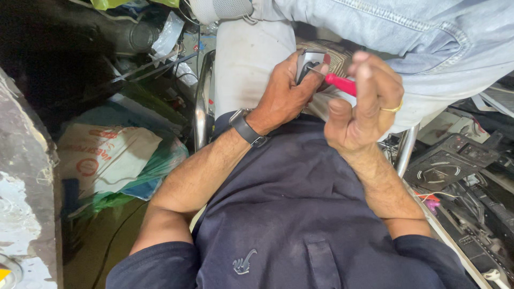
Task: The person disassembles a small electronic device, removes the circuit board, and uses a screwdriver to adjust internal components. They then reassemble the device and place it on the workbench.
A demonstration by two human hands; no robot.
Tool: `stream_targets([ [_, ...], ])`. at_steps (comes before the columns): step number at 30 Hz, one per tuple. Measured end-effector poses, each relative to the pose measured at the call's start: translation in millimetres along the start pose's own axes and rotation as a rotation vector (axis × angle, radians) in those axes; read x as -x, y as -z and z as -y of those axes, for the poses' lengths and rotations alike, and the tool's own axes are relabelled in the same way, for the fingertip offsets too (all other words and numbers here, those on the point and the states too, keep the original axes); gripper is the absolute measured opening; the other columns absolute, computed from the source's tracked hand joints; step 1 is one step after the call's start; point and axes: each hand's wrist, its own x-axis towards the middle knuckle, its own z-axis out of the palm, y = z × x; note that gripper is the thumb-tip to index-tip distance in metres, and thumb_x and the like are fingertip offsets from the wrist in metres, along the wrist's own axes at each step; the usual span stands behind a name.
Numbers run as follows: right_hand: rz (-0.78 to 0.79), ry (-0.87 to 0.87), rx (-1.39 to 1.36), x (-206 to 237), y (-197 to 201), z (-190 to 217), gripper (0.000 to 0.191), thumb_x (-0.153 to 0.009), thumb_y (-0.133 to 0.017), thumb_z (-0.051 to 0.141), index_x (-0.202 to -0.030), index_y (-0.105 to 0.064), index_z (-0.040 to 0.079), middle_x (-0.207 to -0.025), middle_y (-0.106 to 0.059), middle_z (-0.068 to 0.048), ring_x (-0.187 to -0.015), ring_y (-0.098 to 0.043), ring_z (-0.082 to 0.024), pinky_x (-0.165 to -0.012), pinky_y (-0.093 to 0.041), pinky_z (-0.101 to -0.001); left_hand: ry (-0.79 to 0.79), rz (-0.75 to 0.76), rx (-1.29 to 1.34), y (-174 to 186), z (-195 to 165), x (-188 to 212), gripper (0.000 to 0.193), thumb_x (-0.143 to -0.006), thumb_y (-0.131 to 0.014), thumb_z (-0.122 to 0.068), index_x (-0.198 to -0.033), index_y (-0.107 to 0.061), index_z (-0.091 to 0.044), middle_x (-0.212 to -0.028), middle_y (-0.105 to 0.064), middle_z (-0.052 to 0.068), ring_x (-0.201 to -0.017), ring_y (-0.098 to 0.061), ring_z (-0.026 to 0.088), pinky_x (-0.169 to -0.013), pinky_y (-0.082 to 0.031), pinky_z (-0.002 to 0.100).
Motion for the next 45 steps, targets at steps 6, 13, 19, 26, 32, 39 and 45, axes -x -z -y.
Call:
stream_targets([
  [6, 0.013, 0.046, -0.046, -7.5, -3.5, 6.5, 0.049, -0.104, -0.074, -0.004, -0.145, -0.05, 0.005, -0.113, -0.06, -0.015, -0.099, -0.072, -0.031, -0.085, -0.062, -0.0375, 0.01, -0.001, -0.032, 1.5, 4.0, -0.1, 0.02, -0.106, -0.06, -0.012, -0.12, -0.062, 0.002, -0.08, -0.06, -0.003, -0.066, -0.05, 0.003, -0.055, -0.043, 0.021],
  [13, 0.103, 0.033, 0.021, -13.1, 0.0, 12.9, 0.035, -0.109, -0.069, -0.001, -0.138, -0.051, -0.003, -0.12, -0.073, -0.017, -0.109, -0.076, -0.031, -0.092, -0.062, -0.0363, -0.038, -0.012, -0.022, 1.0, 8.8, -0.3, 0.025, -0.106, -0.059, -0.013, -0.126, -0.061, 0.002, -0.091, -0.066, 0.0, -0.076, -0.057, 0.003, -0.063, -0.05, 0.021],
  [19, 0.04, -0.051, -0.063, -13.3, 14.5, 14.7, 0.03, -0.109, -0.072, 0.005, -0.132, -0.054, -0.001, -0.116, -0.074, -0.019, -0.105, -0.077, -0.031, -0.089, -0.063, -0.0355, -0.053, 0.04, 0.015, -1.1, 3.9, -0.7, 0.025, -0.109, -0.062, -0.017, -0.126, -0.061, 0.002, -0.091, -0.063, -0.002, -0.078, -0.057, 0.003, -0.068, -0.053, 0.022],
  [26, -0.163, -0.226, -0.288, 1.2, 32.3, 10.8, 0.029, -0.114, -0.064, 0.01, -0.138, -0.049, 0.001, -0.118, -0.067, -0.019, -0.104, -0.075, -0.029, -0.095, -0.068, -0.0406, 0.106, 0.147, 0.153, 10.7, -7.8, -0.7, 0.025, -0.11, -0.063, -0.023, -0.119, -0.062, 0.0, -0.088, -0.06, 0.0, -0.071, -0.055, 0.008, -0.063, -0.049, 0.024],
  [32, -0.101, -0.259, -0.213, 5.7, 28.6, 9.7, 0.024, -0.114, -0.063, 0.006, -0.134, -0.052, -0.002, -0.116, -0.068, -0.02, -0.104, -0.076, -0.031, -0.094, -0.066, -0.0406, 0.09, 0.19, 0.158, 9.7, -10.0, 0.0, 0.026, -0.102, -0.064, -0.014, -0.124, -0.061, -0.001, -0.091, -0.062, 0.0, -0.073, -0.058, 0.008, -0.065, -0.052, 0.025],
  [39, -0.056, -0.223, -0.123, 2.3, 23.4, 7.2, 0.024, -0.113, -0.065, 0.004, -0.133, -0.053, -0.001, -0.115, -0.071, -0.019, -0.105, -0.077, -0.028, -0.093, -0.066, -0.0358, 0.116, 0.179, 0.155, 7.9, -13.6, -1.8, 0.027, -0.101, -0.063, -0.012, -0.124, -0.06, 0.0, -0.088, -0.061, 0.0, -0.071, -0.057, 0.007, -0.064, -0.051, 0.024],
  [45, 0.011, -0.117, 0.001, 0.8, 22.1, 4.4, 0.029, -0.113, -0.07, 0.003, -0.135, -0.053, -0.001, -0.115, -0.074, -0.017, -0.103, -0.077, -0.027, -0.089, -0.063, -0.0331, 0.155, 0.159, 0.142, 7.3, -9.0, -1.9, 0.022, -0.1, -0.063, -0.012, -0.118, -0.061, 0.001, -0.087, -0.061, 0.001, -0.069, -0.057, 0.008, -0.061, -0.051, 0.025],
])
